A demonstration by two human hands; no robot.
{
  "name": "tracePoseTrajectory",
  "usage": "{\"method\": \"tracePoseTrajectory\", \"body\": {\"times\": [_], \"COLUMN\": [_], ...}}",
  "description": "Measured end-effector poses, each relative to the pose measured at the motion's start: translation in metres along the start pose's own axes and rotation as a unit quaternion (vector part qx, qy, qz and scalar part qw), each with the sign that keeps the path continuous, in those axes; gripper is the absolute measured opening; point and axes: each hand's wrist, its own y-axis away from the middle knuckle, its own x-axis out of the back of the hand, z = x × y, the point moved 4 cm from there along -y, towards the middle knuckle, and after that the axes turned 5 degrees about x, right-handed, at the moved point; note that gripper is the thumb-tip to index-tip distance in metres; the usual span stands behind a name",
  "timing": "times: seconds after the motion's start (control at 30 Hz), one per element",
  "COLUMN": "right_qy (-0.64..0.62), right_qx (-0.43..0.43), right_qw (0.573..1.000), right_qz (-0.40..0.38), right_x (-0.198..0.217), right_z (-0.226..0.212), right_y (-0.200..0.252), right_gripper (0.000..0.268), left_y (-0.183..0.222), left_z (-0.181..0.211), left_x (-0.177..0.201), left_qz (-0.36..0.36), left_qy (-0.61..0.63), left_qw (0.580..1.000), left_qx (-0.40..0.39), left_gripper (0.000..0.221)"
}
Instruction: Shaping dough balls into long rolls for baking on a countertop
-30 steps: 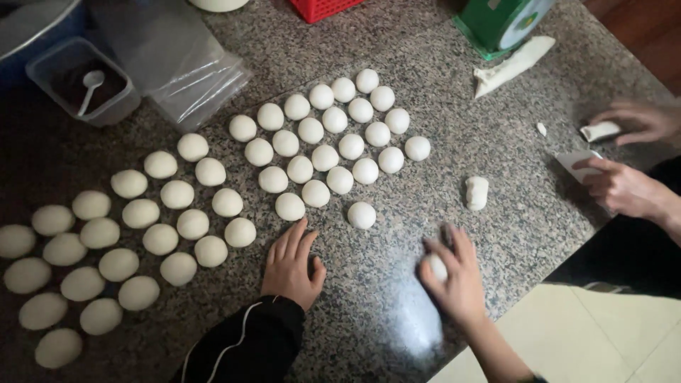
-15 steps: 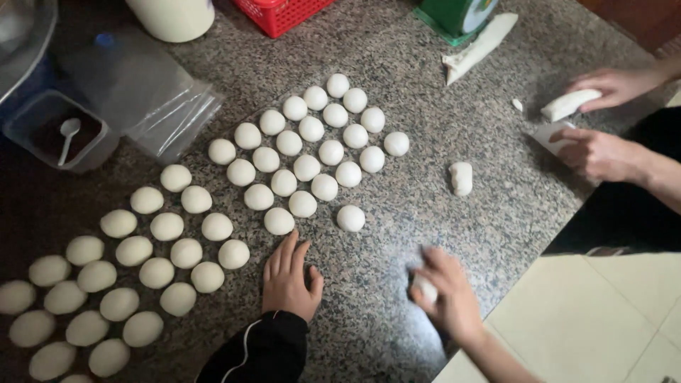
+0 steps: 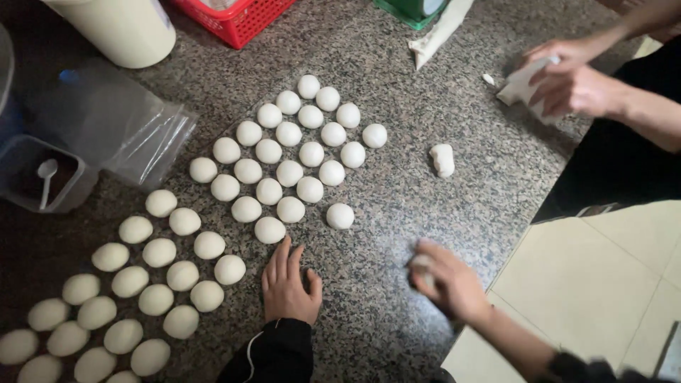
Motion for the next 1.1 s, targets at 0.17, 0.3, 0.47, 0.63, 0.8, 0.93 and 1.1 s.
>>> {"method": "tracePoseTrajectory", "body": {"times": [0.17, 0.3, 0.47, 0.63, 0.8, 0.93, 1.1], "right_qy": [0.021, -0.095, -0.091, 0.01, -0.128, -0.154, -0.04], "right_qx": [-0.13, -0.106, 0.023, -0.158, -0.061, 0.0, -0.123], "right_qw": [0.988, 0.989, 0.996, 0.987, 0.989, 0.987, 0.985], "right_qz": [0.082, 0.038, 0.001, 0.021, 0.041, -0.046, 0.111], "right_x": [-0.027, -0.056, -0.016, -0.036, -0.06, -0.04, -0.059], "right_z": [-0.002, -0.041, -0.025, -0.015, -0.061, -0.022, 0.001], "right_y": [-0.081, -0.049, -0.013, -0.078, -0.044, -0.004, -0.074], "right_gripper": [0.03, 0.028, 0.014, 0.035, 0.027, 0.013, 0.026], "left_y": [-0.004, -0.004, 0.0, -0.001, -0.001, 0.0, -0.001], "left_z": [0.007, 0.006, -0.001, 0.0, 0.005, 0.003, 0.001], "left_x": [0.008, 0.009, 0.0, -0.002, 0.006, 0.004, 0.001], "left_qz": [0.038, 0.059, 0.004, -0.029, 0.04, 0.046, 0.025], "left_qy": [0.012, 0.005, -0.003, -0.007, -0.003, 0.001, -0.001], "left_qw": [0.999, 0.998, 1.0, 1.0, 0.999, 0.999, 1.0], "left_qx": [-0.016, -0.03, -0.008, 0.007, -0.026, -0.029, -0.014], "left_gripper": [0.049, 0.049, 0.048, 0.045, 0.044, 0.046, 0.046]}}
